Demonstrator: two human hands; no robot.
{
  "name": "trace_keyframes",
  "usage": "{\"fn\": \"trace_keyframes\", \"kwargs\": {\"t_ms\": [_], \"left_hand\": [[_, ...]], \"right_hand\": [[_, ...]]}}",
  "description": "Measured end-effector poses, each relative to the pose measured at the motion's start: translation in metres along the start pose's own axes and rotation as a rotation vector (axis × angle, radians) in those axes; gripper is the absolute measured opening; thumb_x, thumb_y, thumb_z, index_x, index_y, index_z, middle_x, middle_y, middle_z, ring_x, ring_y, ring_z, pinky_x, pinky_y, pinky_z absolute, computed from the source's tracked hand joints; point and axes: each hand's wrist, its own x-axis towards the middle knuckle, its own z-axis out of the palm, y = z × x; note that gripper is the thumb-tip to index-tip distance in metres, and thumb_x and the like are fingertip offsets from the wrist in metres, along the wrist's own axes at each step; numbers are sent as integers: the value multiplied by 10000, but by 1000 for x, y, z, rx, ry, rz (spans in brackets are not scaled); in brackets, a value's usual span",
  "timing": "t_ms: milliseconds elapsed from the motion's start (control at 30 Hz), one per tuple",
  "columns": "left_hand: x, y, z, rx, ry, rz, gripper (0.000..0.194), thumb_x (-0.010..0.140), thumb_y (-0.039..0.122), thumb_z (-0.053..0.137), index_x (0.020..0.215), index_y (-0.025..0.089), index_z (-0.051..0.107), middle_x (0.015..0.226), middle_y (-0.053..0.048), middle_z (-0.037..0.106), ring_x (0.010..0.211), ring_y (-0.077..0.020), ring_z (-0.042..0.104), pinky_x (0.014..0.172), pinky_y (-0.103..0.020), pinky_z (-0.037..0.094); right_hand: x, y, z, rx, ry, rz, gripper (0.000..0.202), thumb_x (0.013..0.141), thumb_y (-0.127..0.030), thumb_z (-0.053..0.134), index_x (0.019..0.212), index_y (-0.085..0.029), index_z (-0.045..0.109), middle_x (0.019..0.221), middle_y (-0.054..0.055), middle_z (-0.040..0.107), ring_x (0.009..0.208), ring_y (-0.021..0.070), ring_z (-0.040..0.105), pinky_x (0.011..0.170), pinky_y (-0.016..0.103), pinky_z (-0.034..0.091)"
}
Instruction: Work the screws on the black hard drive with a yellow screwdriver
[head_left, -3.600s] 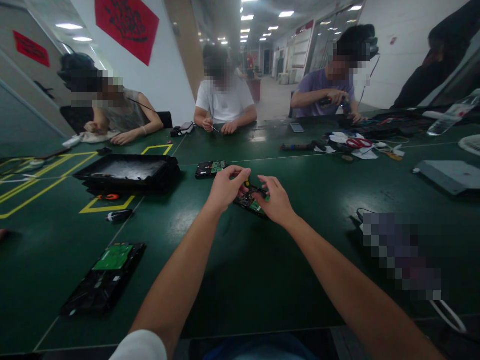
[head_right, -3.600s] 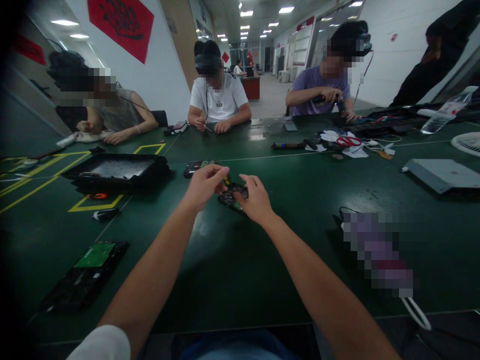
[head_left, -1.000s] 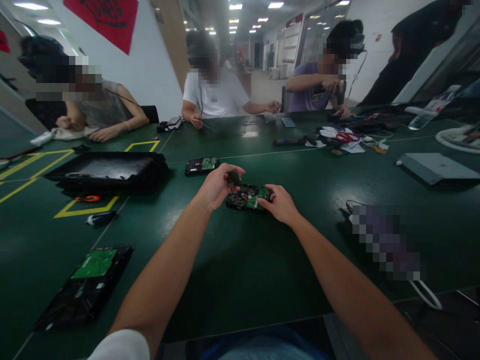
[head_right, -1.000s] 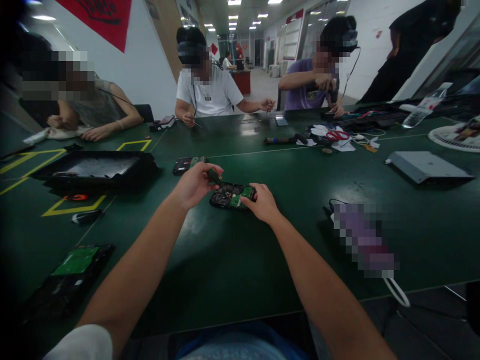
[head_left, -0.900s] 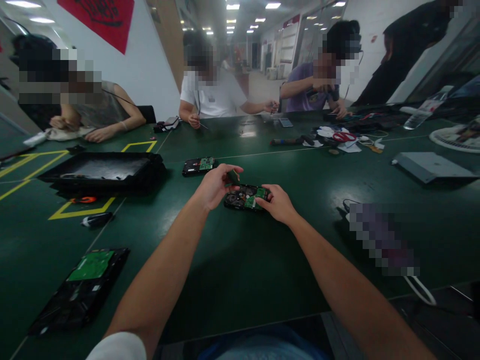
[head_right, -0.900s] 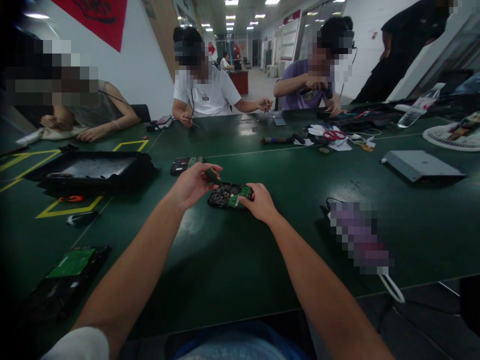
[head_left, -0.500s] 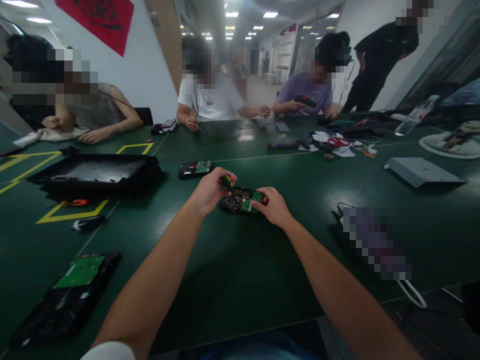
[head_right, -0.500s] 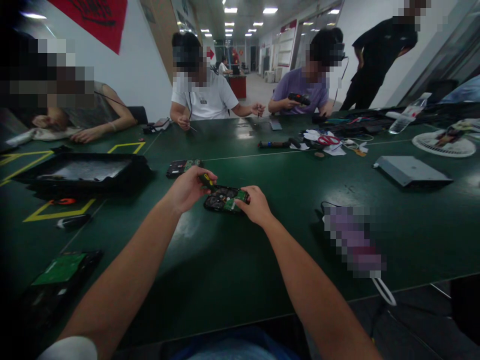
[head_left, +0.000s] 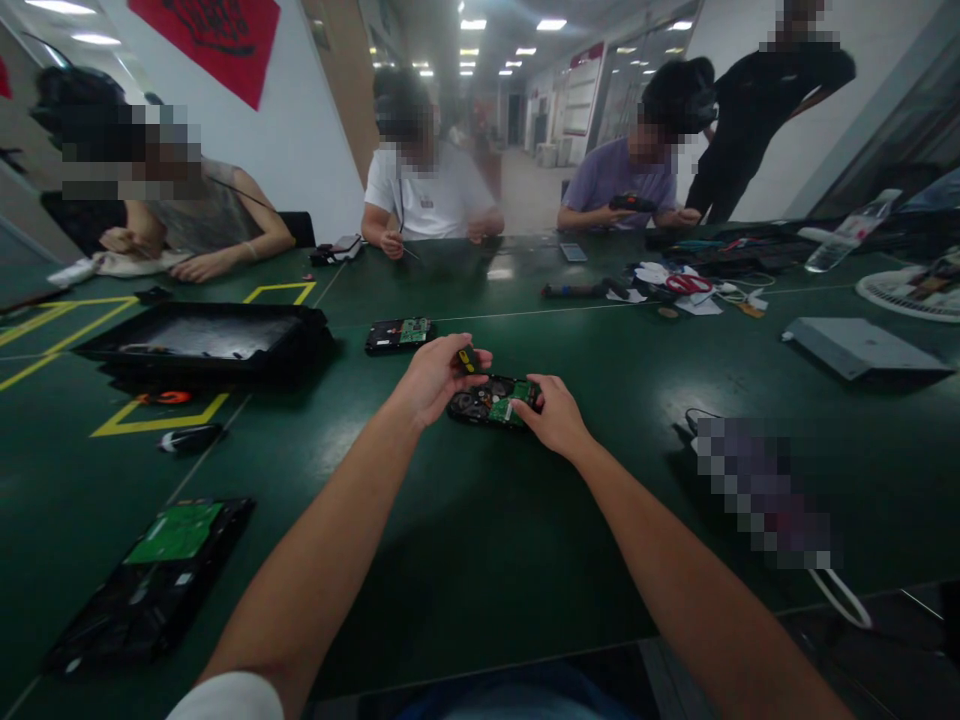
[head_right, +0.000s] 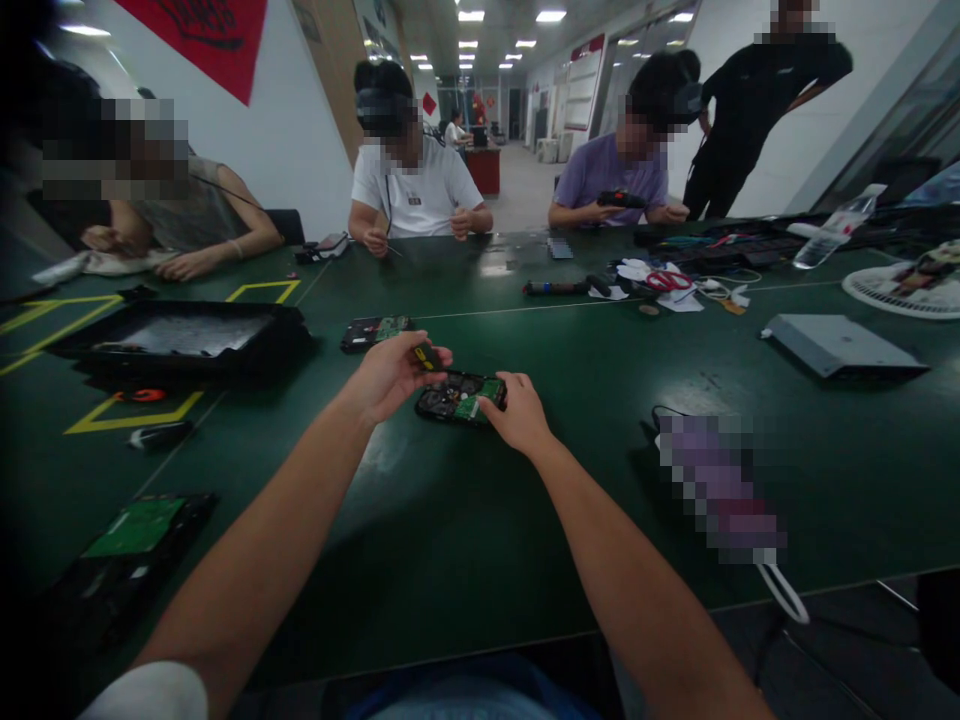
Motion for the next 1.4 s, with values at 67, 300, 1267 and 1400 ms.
{"fn": "trace_keyframes", "kwargs": {"t_ms": [67, 300, 1267, 1400], "left_hand": [[2, -1, -2, 37, 28, 36, 232, 833, 362, 719, 894, 143, 677, 955, -115, 726, 851, -202, 680, 651, -294, 572], [-2, 3, -2, 145, -57, 51, 266, 848, 399, 707, 932, 149, 747, 940, -90, 695, 805, -171, 635, 597, -253, 536], [-3, 3, 3, 62, -52, 40, 166, 835, 316, 682, 839, 150, 672, 915, -104, 703, 878, -208, 680, 707, -327, 602], [-4, 6, 1, 91, -81, 80, 173, 834, 317, 672, 820, 148, 708, 898, -88, 679, 856, -188, 648, 699, -306, 595]], "right_hand": [[0, -1, -1, -3, -7, 7, 594, 962, -526, 620, 1430, -166, 559, 1320, 155, 560, 1057, 250, 618, 887, 385, 520], [2, 4, 3, 3, -1, 36, 713, 912, -615, 654, 1452, -164, 542, 1338, 161, 570, 1032, 257, 635, 863, 400, 539], [0, -13, -6, -218, -99, 187, 579, 937, -688, 566, 1216, -188, 659, 1011, 126, 704, 853, 257, 667, 669, 346, 483], [2, -15, -7, -238, -146, 202, 554, 980, -657, 515, 1252, -189, 634, 942, 112, 738, 815, 248, 682, 619, 320, 444]]}}
